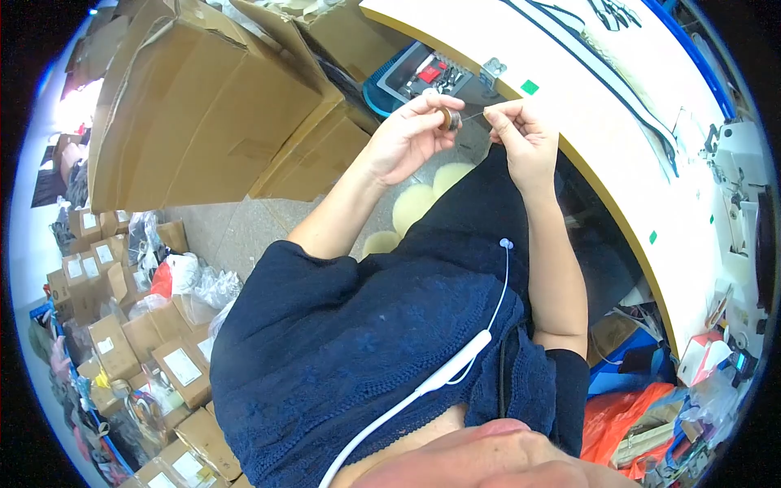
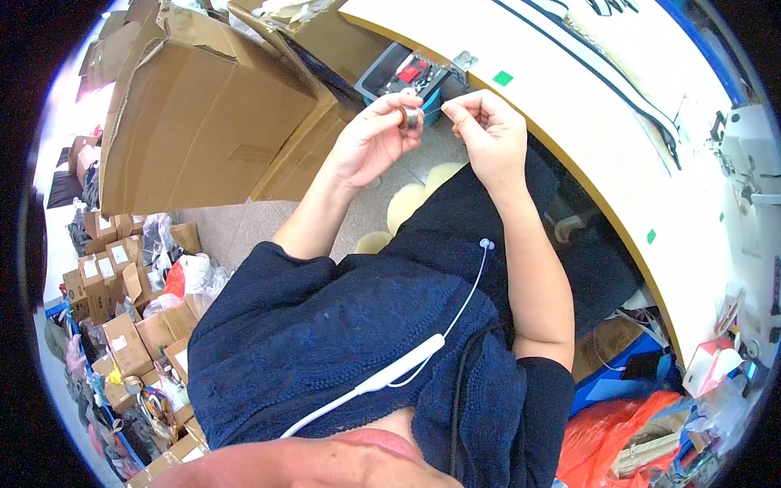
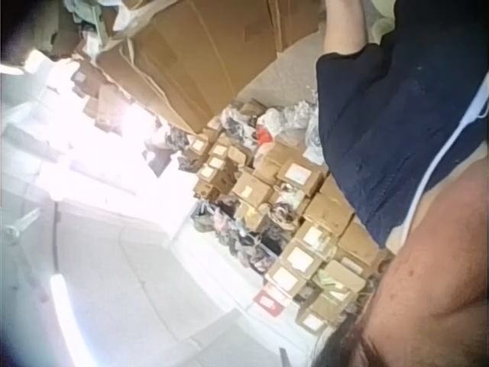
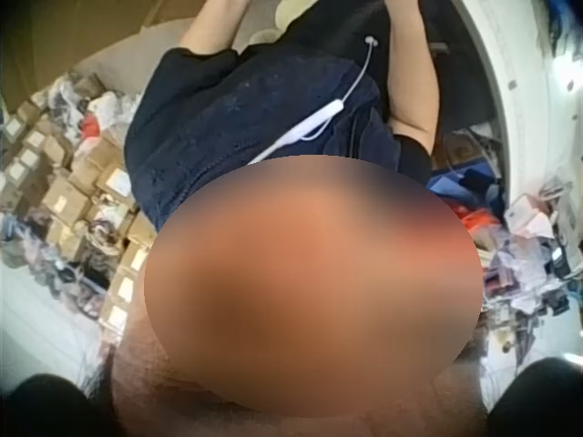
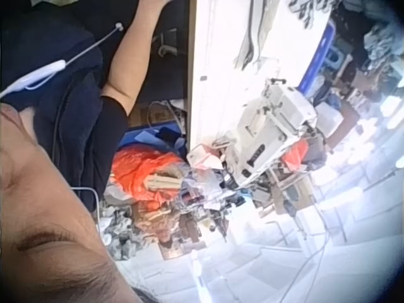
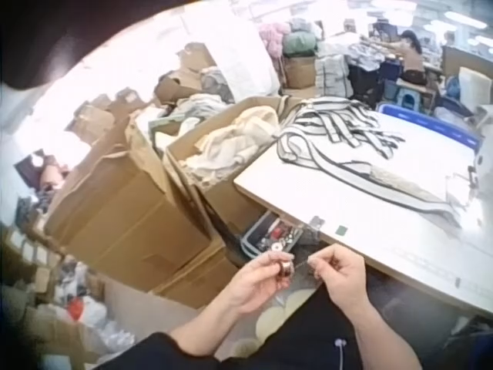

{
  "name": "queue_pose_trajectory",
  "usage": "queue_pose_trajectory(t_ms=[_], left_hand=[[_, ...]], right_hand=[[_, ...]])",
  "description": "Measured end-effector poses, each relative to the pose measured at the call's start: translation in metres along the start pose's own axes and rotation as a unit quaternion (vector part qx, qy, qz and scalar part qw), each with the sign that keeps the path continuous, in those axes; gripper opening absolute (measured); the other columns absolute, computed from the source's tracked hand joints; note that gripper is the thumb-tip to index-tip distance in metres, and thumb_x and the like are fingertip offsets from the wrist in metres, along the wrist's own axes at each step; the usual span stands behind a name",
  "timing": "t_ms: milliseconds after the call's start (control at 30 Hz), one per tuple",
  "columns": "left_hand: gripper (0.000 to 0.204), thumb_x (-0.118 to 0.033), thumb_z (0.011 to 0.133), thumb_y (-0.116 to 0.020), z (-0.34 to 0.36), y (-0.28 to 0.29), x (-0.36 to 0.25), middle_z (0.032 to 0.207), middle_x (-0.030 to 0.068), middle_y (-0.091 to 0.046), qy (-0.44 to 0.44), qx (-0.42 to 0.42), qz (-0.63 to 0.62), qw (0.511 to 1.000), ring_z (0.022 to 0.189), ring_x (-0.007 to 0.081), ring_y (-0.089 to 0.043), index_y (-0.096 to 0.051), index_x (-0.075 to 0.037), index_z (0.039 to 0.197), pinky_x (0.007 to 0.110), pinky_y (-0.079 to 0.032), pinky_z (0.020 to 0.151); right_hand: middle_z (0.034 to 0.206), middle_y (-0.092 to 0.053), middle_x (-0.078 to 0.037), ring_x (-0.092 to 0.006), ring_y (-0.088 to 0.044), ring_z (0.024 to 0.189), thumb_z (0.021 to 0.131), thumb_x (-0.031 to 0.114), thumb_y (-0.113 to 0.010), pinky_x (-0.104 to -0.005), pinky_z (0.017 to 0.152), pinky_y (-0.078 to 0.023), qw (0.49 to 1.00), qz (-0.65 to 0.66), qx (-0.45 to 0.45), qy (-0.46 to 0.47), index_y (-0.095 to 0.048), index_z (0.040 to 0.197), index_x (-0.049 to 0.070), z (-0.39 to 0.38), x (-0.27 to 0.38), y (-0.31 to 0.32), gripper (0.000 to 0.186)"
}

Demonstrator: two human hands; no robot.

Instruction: Sewing fabric strips and components together using an industrial sewing machine in a workshop.

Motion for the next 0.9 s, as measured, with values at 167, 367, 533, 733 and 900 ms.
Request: queue_pose_trajectory(t_ms=[167,367,533,733,900], left_hand=[[0.03,-0.008,0.095,-0.054,-0.004,-0.009,0.006,0.103,0.0078,-0.061,0.012,-0.037,0.151,0.988,0.09,0.0162,-0.063,-0.057,0.002,0.123,0.029,-0.053,0.084],[0.034,-0.007,0.095,-0.053,-0.006,-0.001,-0.003,0.11,0.0103,-0.06,0.057,0.001,0.116,0.992,0.093,0.0165,-0.062,-0.054,0.004,0.128,0.027,-0.052,0.086],[0.033,-0.009,0.095,-0.055,-0.016,0.01,-0.01,0.112,0.0126,-0.06,0.074,-0.022,0.121,0.99,0.097,0.0178,-0.061,-0.054,0.005,0.125,0.028,-0.051,0.088],[0.043,-0.008,0.093,-0.057,-0.046,0.077,-0.002,0.11,0.0185,-0.062,0.119,-0.137,0.107,0.978,0.096,0.0218,-0.064,-0.042,0.0,0.133,0.031,-0.053,0.088],[0.082,-0.004,0.094,-0.054,-0.009,0.062,-0.008,0.106,0.0198,-0.063,0.09,-0.133,0.233,0.959,0.089,0.0206,-0.064,0.005,-0.008,0.151,0.032,-0.054,0.082]], right_hand=[[0.07,-0.058,0.0,-0.0061,-0.059,0.064,0.086,0.0,-0.064,-0.0217,0.055,-0.048,0.978,-0.144,0.001,0.152,-0.066,0.085,0.0,-0.004,0.017,-0.016,0.002],[0.069,-0.057,-0.004,-0.0104,-0.061,0.062,0.081,0.001,-0.067,-0.0236,0.055,-0.048,0.956,-0.261,-0.041,0.13,-0.062,0.078,0.001,-0.004,0.0,-0.01,0.006],[0.073,-0.061,-0.004,-0.0107,-0.057,0.06,0.081,0.007,-0.069,-0.0248,0.055,-0.046,0.946,-0.322,-0.003,0.046,-0.064,0.081,0.002,-0.002,-0.006,-0.009,0.008],[0.077,-0.059,0.002,-0.0032,-0.047,0.059,0.084,0.008,-0.069,-0.0184,0.055,-0.041,0.975,-0.215,0.006,0.063,-0.065,0.113,0.005,0.0,0.016,0.017,0.028],[0.084,-0.058,0.004,-0.0019,-0.05,0.071,0.09,0.006,-0.062,-0.0162,0.064,-0.042,0.975,-0.172,-0.084,0.112,-0.066,0.117,0.006,-0.003,0.043,0.052,0.027]])
Point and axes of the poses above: each hand's wrist, its own z-axis towards the middle knuckle, its own y-axis out of the back of the hand, x = y × z, the point moved 1 cm from there along z, towards the middle knuckle
